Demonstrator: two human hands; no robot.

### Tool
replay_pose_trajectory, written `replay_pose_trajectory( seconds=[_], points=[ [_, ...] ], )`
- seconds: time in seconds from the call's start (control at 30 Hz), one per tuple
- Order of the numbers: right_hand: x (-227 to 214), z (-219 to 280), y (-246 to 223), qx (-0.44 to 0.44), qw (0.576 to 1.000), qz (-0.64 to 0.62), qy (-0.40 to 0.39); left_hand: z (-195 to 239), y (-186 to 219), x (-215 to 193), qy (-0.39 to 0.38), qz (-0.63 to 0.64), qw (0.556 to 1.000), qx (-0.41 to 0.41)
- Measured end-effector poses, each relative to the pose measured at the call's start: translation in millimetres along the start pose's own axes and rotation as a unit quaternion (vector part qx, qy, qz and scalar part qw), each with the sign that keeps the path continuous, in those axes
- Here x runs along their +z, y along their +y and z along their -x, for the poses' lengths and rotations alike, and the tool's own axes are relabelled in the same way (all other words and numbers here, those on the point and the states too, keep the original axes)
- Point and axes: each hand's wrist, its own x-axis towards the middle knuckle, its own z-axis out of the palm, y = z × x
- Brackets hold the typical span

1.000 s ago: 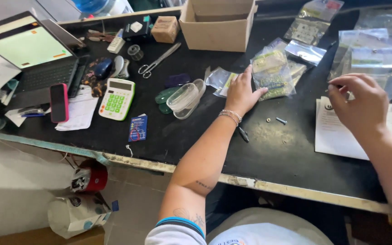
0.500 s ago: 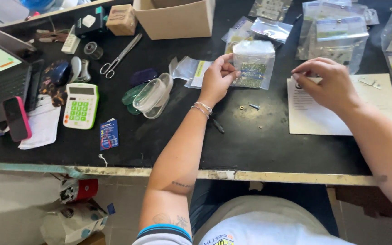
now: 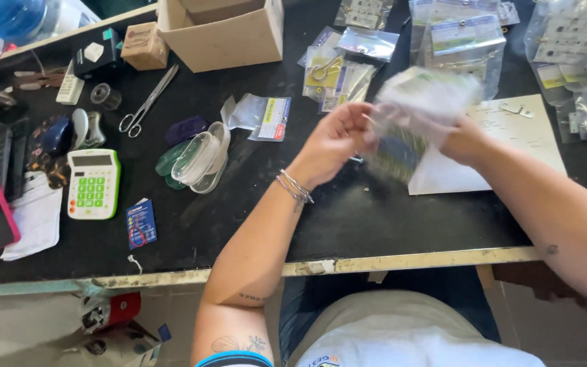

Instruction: The person sorts small plastic bags containing electronic components on a cluttered workbench. They pick up each bag, briefly inspect it, and place it into a growing stack. The person also handles a printed document and a small metal clip during the process.

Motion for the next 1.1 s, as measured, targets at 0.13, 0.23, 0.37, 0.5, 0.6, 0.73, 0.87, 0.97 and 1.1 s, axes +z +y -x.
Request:
replay_pose_trajectory(
  seconds=[0.13,0.23,0.37,0.5,0.6,0.73,0.87,0.97,1.1],
  points=[
    [1,2,-4,0.003,0.992,-0.123,-0.021,12,-14,16,-0.062,0.067,0.992,-0.092],
    [-6,1,8,-0.018,0.996,-0.090,-0.024,13,-4,19,-0.064,0.050,0.990,-0.118],
    [-22,2,14,-0.034,0.997,-0.060,-0.028,9,6,20,-0.006,-0.048,0.995,-0.093],
    [-57,-5,-6,0.048,0.975,0.141,0.166,2,31,16,0.072,-0.144,0.983,-0.093],
    [-90,-11,2,0.053,0.960,0.173,0.212,-1,39,10,0.104,-0.173,0.973,-0.115],
    [-117,-12,2,0.071,0.945,0.213,0.236,-4,37,1,0.153,-0.206,0.961,-0.101],
    [-137,-12,21,0.072,0.932,0.259,0.242,-6,35,-14,0.180,-0.328,0.924,-0.078],
    [-151,-12,35,0.040,0.879,0.394,0.266,-8,33,-27,0.200,-0.388,0.897,-0.065],
    [-139,-13,21,-0.043,0.841,0.469,0.268,-8,25,-47,0.165,-0.608,0.776,0.030]
  ],
)
